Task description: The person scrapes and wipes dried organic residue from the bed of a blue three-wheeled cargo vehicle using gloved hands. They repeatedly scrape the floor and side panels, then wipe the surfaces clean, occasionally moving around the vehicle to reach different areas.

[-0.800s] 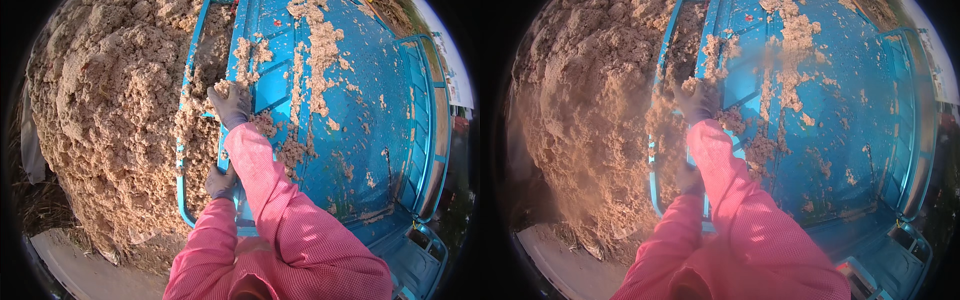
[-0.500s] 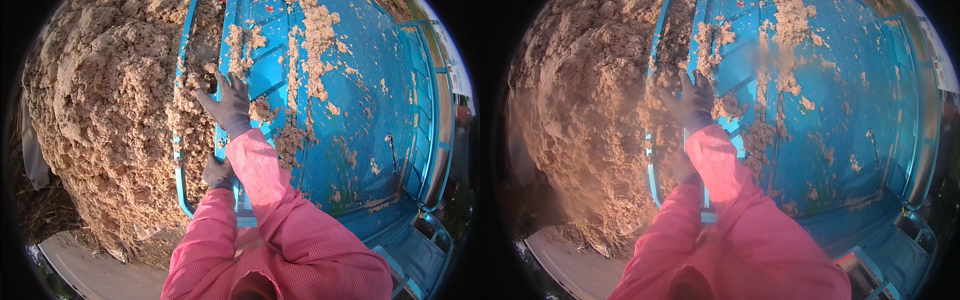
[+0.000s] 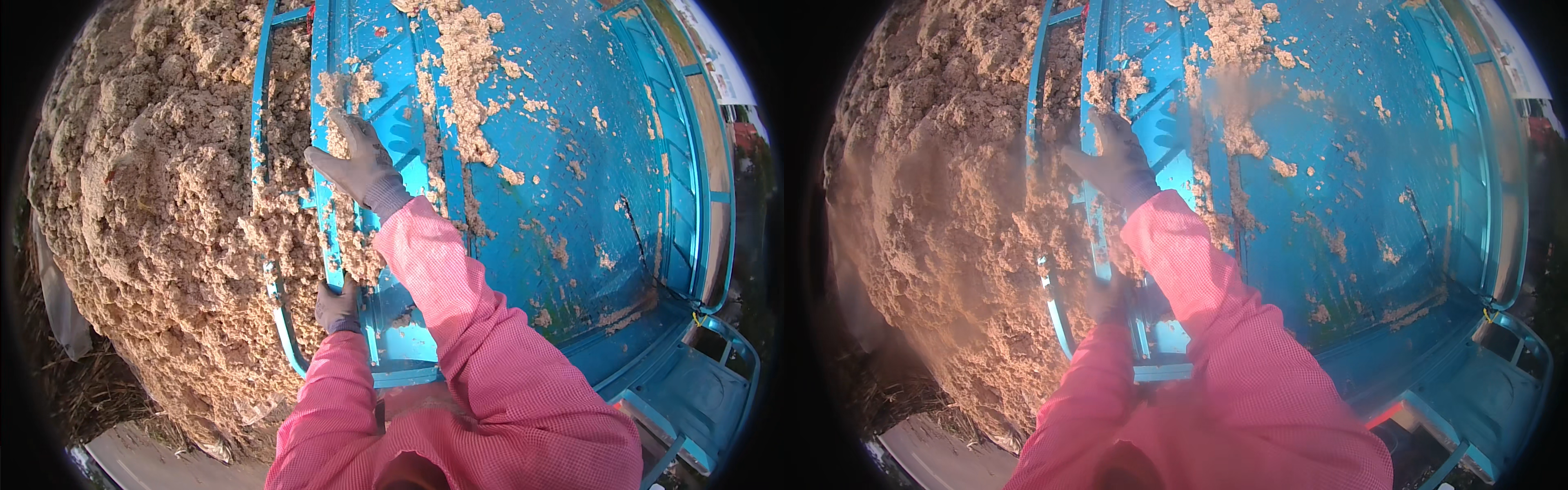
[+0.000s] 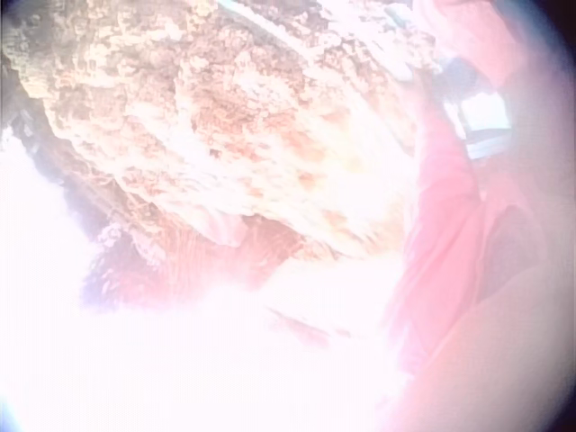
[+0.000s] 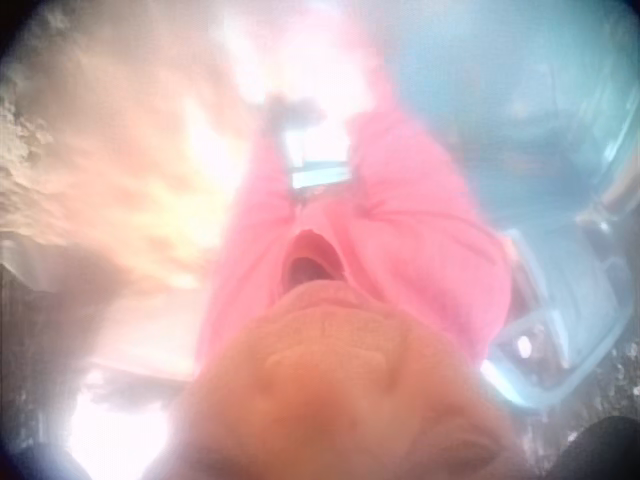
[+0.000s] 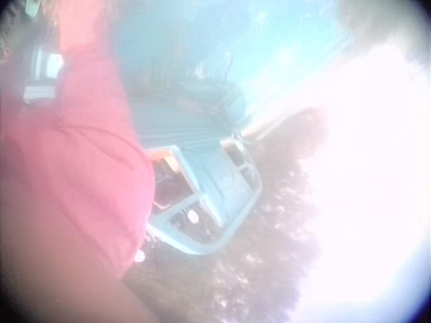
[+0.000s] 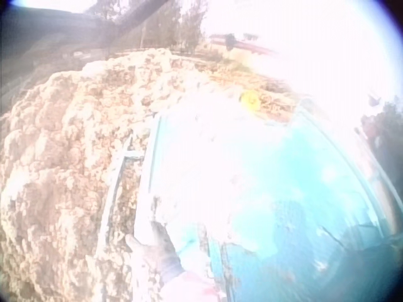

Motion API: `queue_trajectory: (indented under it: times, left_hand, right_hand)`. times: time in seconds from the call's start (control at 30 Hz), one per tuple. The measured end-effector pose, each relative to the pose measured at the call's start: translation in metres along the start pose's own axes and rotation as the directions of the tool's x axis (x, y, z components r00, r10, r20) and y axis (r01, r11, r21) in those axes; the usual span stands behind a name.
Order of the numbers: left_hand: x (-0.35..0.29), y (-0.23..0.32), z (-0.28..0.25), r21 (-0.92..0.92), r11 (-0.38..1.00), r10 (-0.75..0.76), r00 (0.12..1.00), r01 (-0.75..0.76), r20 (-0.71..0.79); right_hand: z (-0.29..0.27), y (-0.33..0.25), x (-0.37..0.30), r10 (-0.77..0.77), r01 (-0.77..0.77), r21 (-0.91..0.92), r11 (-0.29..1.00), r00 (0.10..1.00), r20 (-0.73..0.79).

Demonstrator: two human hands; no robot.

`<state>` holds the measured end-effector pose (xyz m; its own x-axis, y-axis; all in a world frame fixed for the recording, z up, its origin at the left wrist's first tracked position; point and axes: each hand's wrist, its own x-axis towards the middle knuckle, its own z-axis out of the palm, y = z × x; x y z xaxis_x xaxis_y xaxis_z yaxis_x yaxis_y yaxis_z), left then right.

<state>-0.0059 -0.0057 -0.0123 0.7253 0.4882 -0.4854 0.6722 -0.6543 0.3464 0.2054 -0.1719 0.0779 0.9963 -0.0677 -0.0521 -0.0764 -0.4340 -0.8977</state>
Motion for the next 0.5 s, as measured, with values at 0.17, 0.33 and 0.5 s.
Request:
queue_trajectory:
  times: [0.17,0.33,0.5]
  left_hand:
    - [0.0,-0.002,0.0,0.02,1.0,-0.009,1.0,0.009,0.005]
    - [0.001,-0.002,0.001,0.03,0.997,-0.065,0.997,0.064,0.038]
    - [0.0,-0.009,0.004,0.06,0.998,-0.033,0.999,0.034,-0.01]
  right_hand:
    - [-0.166,0.063,0.127,0.224,-0.329,-0.471,0.819,0.937,-0.266]
    - [-0.233,0.088,0.208,0.146,-0.169,-0.745,0.645,0.985,-0.096]
    - [-0.233,0.111,0.267,0.262,-0.104,-0.769,0.631,0.961,0.085]
